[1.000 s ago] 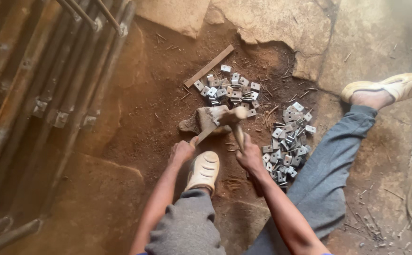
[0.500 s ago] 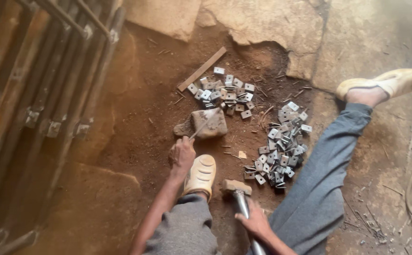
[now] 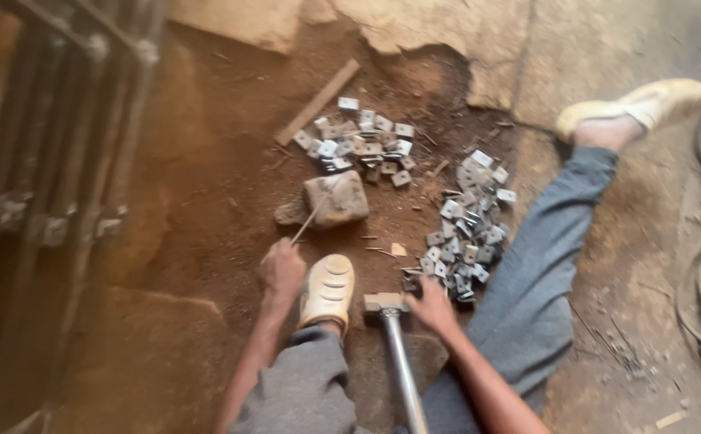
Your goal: The person sits on the floor and repeatedly hammers small metal brackets placed on a stone block using a hammer and a metal rod. The person picks up brackets from a pile, positions them, and strikes them to shape or flatten them.
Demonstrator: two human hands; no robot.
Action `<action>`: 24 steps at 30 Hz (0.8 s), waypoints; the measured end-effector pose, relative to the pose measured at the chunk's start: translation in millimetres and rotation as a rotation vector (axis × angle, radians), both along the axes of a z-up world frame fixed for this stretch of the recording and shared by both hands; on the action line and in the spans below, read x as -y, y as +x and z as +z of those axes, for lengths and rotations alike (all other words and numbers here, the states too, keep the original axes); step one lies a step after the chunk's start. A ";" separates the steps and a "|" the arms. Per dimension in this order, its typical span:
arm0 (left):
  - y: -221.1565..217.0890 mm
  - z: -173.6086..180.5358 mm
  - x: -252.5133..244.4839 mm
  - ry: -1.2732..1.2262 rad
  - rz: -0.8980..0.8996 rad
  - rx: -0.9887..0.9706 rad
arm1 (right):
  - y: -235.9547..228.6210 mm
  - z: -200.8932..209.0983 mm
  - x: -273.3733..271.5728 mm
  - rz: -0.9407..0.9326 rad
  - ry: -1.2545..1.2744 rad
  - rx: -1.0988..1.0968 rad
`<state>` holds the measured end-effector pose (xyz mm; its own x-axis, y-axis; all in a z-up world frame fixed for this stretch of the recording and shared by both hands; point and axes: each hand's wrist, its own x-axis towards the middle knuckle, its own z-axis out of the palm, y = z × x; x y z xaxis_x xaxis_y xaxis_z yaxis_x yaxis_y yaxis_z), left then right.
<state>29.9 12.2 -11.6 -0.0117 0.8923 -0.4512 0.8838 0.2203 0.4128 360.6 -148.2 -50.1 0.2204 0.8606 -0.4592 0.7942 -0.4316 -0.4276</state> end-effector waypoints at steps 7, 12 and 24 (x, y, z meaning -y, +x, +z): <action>-22.1 -2.4 51.3 0.080 0.151 0.213 | 57.8 -15.1 -98.3 -0.033 0.059 0.363; -27.3 -4.9 60.6 0.076 0.158 0.229 | 57.8 -12.4 -125.2 0.451 -0.176 0.631; -20.7 13.7 45.8 0.083 0.174 0.305 | 56.5 33.4 -116.3 -0.651 0.311 -0.925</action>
